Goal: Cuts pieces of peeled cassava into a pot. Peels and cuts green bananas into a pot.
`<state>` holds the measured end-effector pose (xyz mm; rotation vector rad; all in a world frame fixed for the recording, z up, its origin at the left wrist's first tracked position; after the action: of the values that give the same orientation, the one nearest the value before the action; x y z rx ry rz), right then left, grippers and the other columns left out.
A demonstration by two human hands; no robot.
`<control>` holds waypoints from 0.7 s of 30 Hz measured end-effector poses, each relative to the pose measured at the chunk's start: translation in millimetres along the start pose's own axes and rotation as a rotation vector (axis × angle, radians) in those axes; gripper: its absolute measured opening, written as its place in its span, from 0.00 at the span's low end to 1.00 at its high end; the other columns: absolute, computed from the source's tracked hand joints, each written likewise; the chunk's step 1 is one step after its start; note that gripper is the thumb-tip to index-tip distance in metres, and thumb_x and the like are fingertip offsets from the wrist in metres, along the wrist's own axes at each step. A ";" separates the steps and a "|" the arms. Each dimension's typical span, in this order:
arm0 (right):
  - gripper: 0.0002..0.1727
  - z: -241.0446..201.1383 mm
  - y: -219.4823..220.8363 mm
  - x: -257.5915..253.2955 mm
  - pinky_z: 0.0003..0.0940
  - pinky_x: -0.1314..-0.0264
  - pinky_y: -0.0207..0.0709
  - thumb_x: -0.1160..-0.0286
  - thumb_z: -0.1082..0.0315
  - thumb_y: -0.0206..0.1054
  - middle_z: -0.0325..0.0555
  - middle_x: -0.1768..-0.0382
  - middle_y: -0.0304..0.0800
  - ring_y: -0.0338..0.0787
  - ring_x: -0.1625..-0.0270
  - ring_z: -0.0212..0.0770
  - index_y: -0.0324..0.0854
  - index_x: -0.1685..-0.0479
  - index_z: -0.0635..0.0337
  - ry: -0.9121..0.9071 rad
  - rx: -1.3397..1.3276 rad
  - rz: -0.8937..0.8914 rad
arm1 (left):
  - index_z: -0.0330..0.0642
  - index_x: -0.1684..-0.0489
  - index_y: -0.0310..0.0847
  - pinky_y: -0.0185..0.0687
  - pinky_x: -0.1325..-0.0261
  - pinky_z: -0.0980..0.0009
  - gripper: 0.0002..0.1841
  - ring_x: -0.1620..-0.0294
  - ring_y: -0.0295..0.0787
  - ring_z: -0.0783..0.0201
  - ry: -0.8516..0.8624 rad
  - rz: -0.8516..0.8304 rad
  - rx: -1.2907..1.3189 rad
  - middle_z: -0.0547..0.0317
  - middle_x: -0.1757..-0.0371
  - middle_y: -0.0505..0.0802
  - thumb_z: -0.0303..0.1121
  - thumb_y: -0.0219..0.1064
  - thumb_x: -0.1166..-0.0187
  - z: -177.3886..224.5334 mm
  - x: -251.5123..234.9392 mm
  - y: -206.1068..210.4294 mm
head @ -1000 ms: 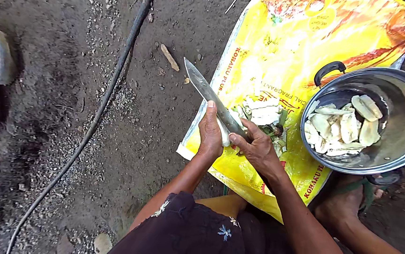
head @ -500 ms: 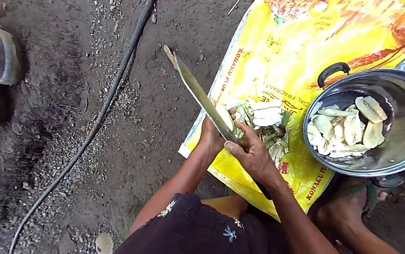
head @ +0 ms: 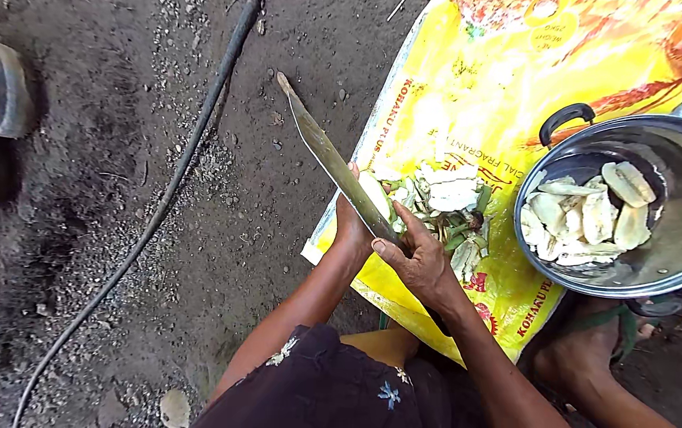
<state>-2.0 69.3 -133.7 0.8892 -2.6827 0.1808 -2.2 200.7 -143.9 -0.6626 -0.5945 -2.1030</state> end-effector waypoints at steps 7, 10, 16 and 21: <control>0.44 4.1 4.2 -1.1 0.20 0.76 0.67 0.25 0.52 0.71 0.31 0.79 0.75 0.68 0.81 0.22 0.60 0.10 0.59 0.054 -0.095 -0.029 | 0.46 0.48 0.75 0.87 0.64 0.75 0.20 0.69 0.89 0.69 0.084 0.022 -0.036 0.61 0.69 0.88 0.48 0.41 0.05 2.1 5.1 -1.5; 0.44 7.3 6.5 -1.0 0.20 0.76 0.68 0.25 0.52 0.71 0.32 0.80 0.75 0.69 0.82 0.23 0.60 0.10 0.59 0.073 -0.122 -0.033 | 0.46 0.47 0.72 0.88 0.64 0.74 0.18 0.68 0.89 0.69 0.124 0.018 -0.032 0.61 0.67 0.88 0.45 0.38 0.04 0.3 5.2 -3.5; 0.43 9.9 8.5 -1.5 0.21 0.78 0.68 0.25 0.53 0.71 0.31 0.81 0.74 0.68 0.83 0.23 0.60 0.10 0.59 0.089 -0.143 -0.031 | 0.46 0.46 0.72 0.87 0.63 0.75 0.18 0.68 0.89 0.70 0.137 0.043 -0.049 0.62 0.67 0.87 0.44 0.38 0.04 -1.0 5.2 -6.7; 0.40 13.7 7.7 -1.8 0.19 0.77 0.67 0.25 0.54 0.72 0.31 0.81 0.76 0.68 0.83 0.21 0.66 0.14 0.61 0.058 -0.187 -0.010 | 0.48 0.48 0.72 0.87 0.64 0.76 0.16 0.69 0.88 0.71 0.125 0.019 -0.013 0.63 0.68 0.87 0.43 0.39 0.04 -2.4 4.3 -7.3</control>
<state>-8.6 73.5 -147.4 0.8267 -2.5899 -0.0461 -11.0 200.7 -144.3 -0.5370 -0.5037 -2.1148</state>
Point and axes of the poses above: each hand's wrist, its own x-axis away from the middle knuckle, its own y-axis out of the palm, z = x × y, the point moved 7 cm from there along -x, towards the middle knuckle
